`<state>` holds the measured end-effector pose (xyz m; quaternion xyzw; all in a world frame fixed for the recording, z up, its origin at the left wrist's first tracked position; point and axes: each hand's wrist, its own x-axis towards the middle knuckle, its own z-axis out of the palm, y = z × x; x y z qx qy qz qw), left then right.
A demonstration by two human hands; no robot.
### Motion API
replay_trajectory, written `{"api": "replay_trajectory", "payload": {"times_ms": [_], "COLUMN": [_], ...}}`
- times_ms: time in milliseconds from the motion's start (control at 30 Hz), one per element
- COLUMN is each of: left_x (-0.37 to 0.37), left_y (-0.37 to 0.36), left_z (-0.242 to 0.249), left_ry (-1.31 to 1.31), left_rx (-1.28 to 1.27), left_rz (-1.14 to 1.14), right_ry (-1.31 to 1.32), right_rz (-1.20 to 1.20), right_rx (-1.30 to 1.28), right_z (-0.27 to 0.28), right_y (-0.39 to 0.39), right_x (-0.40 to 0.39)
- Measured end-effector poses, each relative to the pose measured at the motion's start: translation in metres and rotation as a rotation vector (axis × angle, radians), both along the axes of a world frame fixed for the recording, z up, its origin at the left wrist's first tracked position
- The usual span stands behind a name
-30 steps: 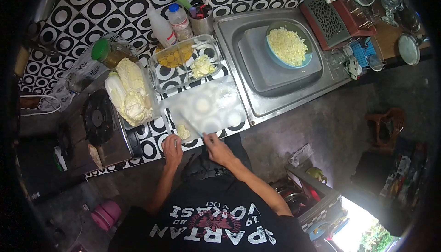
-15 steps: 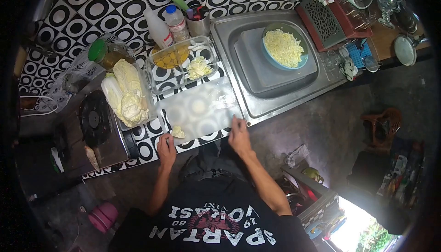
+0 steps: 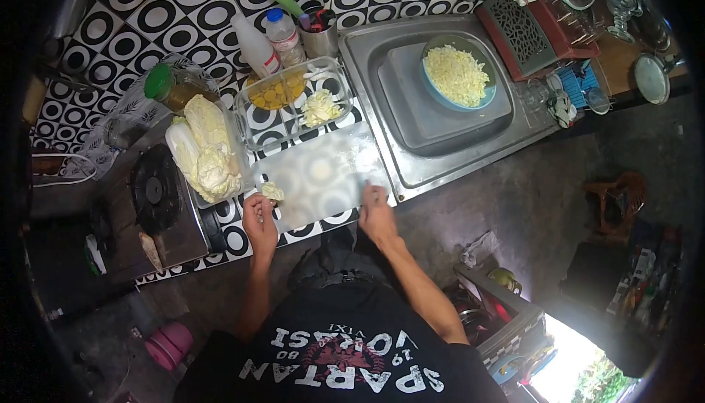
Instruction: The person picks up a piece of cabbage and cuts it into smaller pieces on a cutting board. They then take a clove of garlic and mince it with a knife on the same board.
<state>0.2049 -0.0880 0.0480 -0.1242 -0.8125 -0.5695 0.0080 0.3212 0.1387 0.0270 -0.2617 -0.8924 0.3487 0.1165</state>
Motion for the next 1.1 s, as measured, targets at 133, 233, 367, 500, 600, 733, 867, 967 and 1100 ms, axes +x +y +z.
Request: {"api": "replay_trajectory", "payload": {"times_ms": [133,233,367,500,600,733,867,967,1100], "left_x": [-0.002,0.0,0.002,0.005,0.006,0.005,0.004,0.002,-0.006], "left_y": [0.008,0.008,0.002,-0.006,-0.012,-0.013,-0.018,-0.012,0.029], "left_z": [0.002,0.013,0.013,0.009,0.006,0.02,0.024,0.024,0.03], "left_ry": [0.04,0.011,0.014,0.023,0.009,0.022,0.002,-0.15,-0.15], "left_rx": [0.037,0.043,0.127,0.07,0.118,-0.01,0.021,0.146,0.097], "left_rz": [-0.023,0.006,0.069,0.087,0.099,0.118,0.128,0.057,-0.124], "right_ry": [-0.146,-0.036,-0.023,-0.008,-0.095,-0.081,0.087,0.07,0.106], "right_rz": [0.639,0.08,0.202,0.146,0.214,0.732,0.036,-0.154,0.085], "right_rx": [-0.131,-0.038,-0.101,-0.057,-0.077,-0.191,0.003,-0.038,-0.11], "right_z": [0.009,-0.01,0.003,-0.002,-0.002,-0.009,-0.031,-0.007,-0.004], "right_y": [-0.027,-0.027,-0.009,-0.015,-0.029,-0.044,-0.033,-0.015,-0.014], "right_x": [0.007,0.003,0.001,-0.016,-0.013,0.004,0.0,0.001,0.016]}}
